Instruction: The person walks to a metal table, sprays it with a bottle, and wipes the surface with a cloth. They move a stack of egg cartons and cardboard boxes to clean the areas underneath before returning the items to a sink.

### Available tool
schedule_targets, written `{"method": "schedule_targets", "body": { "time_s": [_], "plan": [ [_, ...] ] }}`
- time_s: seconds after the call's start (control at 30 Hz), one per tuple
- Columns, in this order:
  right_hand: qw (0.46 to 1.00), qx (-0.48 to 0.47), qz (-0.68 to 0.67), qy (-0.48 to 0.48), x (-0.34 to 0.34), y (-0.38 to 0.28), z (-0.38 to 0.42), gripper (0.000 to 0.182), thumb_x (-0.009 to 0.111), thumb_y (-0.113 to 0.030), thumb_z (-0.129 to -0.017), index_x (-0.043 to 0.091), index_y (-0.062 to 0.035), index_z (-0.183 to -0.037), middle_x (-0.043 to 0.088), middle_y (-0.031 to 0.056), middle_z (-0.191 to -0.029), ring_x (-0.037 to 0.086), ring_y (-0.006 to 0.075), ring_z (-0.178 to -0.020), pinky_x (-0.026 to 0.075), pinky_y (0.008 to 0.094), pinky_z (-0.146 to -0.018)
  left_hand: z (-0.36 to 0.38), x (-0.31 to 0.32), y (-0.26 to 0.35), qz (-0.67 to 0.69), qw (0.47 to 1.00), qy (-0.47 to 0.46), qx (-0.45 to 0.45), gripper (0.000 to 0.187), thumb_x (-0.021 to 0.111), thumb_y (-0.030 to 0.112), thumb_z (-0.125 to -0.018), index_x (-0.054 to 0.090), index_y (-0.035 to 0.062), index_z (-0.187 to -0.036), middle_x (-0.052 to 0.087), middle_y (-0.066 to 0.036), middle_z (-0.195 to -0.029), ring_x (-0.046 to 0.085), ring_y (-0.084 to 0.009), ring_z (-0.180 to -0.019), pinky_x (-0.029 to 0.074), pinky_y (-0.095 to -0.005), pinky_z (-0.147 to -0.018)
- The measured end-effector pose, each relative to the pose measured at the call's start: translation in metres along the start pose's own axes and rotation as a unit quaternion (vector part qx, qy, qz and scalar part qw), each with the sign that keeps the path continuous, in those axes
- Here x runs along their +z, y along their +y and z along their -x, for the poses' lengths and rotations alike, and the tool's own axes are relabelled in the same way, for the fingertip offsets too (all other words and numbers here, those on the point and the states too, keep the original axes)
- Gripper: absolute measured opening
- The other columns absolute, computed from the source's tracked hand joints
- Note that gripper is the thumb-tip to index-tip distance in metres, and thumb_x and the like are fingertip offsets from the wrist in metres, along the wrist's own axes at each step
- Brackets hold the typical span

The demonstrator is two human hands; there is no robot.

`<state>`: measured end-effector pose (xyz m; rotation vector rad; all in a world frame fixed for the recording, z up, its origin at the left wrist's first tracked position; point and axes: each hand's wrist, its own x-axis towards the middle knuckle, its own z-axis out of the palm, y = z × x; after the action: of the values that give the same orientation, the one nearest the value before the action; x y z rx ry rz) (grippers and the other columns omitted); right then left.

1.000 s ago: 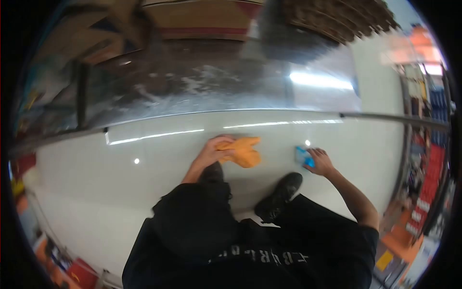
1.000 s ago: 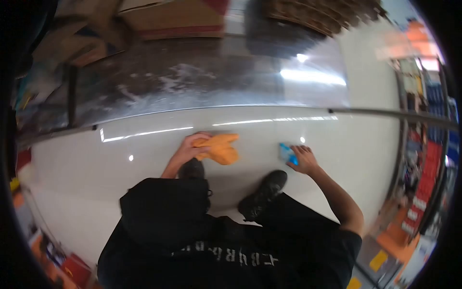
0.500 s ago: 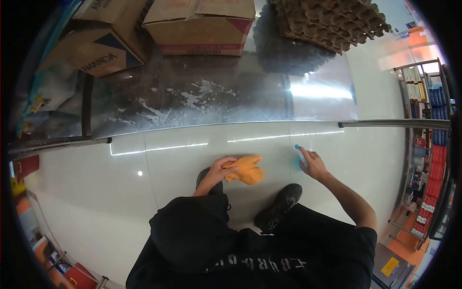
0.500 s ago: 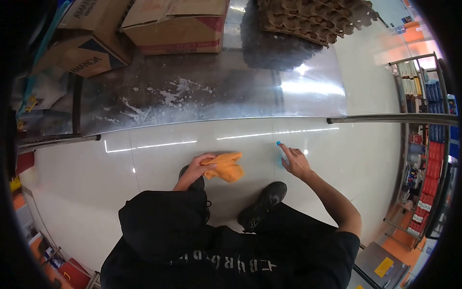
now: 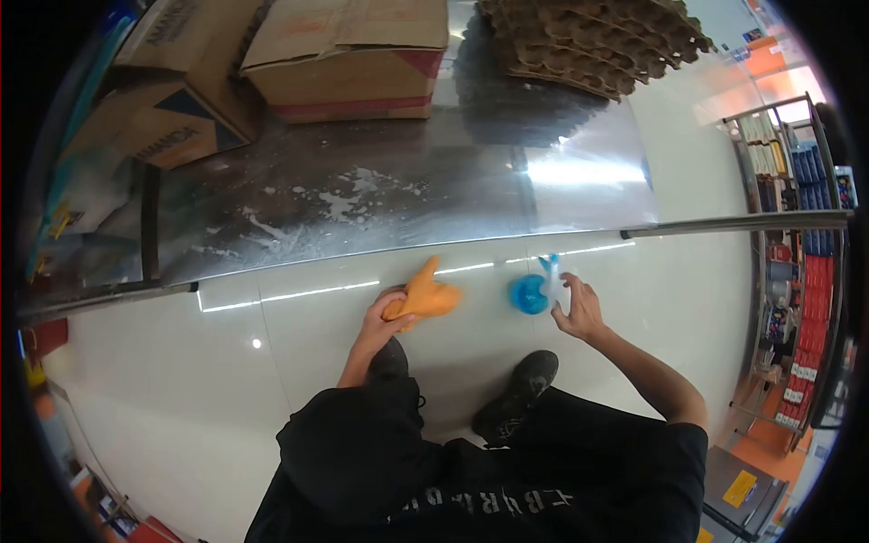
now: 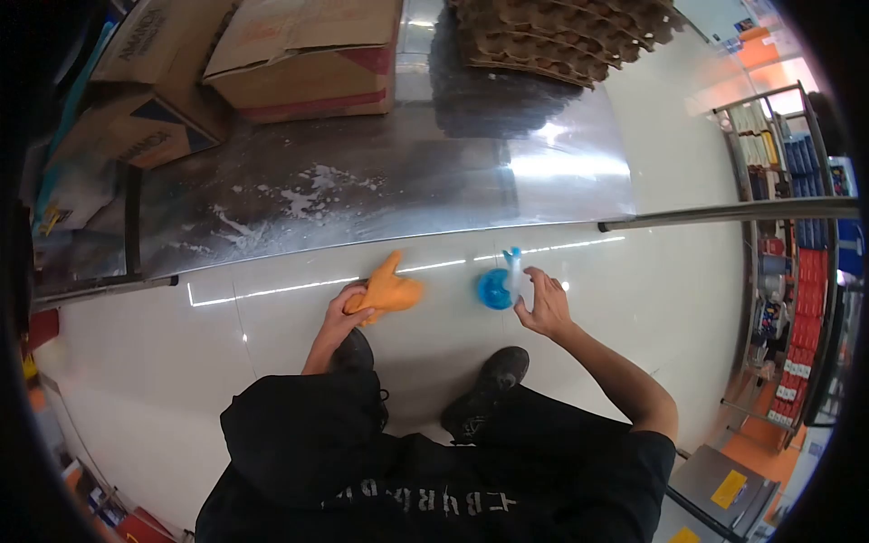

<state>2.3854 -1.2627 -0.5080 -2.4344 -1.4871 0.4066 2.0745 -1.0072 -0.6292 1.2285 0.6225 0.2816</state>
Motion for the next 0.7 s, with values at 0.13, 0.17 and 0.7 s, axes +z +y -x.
{"method": "schedule_targets", "body": {
  "time_s": [0.13, 0.17, 0.7],
  "plan": [
    [1.000, -0.019, -0.007, 0.005, -0.008, -0.006, -0.005, 0.055, 0.062, -0.015, -0.069, 0.042, -0.0008, -0.118, 0.055, 0.0189, -0.111, 0.059, 0.0339, -0.094, 0.046, 0.0432, -0.080, -0.004, -0.001, 0.002, -0.016, 1.000, -0.020, 0.005, 0.033, 0.074, 0.005, -0.078, 0.057, 0.0016, -0.107, 0.052, -0.008, -0.120, 0.055, -0.0171, -0.105, 0.049, -0.0282, -0.084],
    [1.000, -0.022, -0.005, 0.001, -0.009, -0.007, -0.006, 0.055, 0.062, -0.015, -0.069, 0.042, -0.0008, -0.118, 0.055, 0.0187, -0.111, 0.058, 0.0340, -0.095, 0.045, 0.0433, -0.080, -0.004, -0.002, 0.001, -0.011, 1.000, -0.024, 0.005, 0.033, 0.074, 0.005, -0.079, 0.057, 0.0016, -0.107, 0.052, -0.008, -0.120, 0.056, -0.0165, -0.102, 0.049, -0.0275, -0.081],
    [0.978, 0.028, 0.169, -0.120, 0.094, -0.063, -0.106, 0.049, 0.070, -0.036, -0.076, 0.059, -0.0053, -0.112, 0.062, 0.0098, -0.103, 0.053, 0.0312, -0.100, 0.045, 0.0437, -0.083, -0.001, -0.004, -0.001, 0.013, 0.998, 0.031, -0.054, 0.032, 0.072, 0.006, -0.080, 0.059, 0.0037, -0.109, 0.061, -0.003, -0.097, 0.058, -0.0101, -0.085, 0.049, -0.0237, -0.070]
  ]
}}
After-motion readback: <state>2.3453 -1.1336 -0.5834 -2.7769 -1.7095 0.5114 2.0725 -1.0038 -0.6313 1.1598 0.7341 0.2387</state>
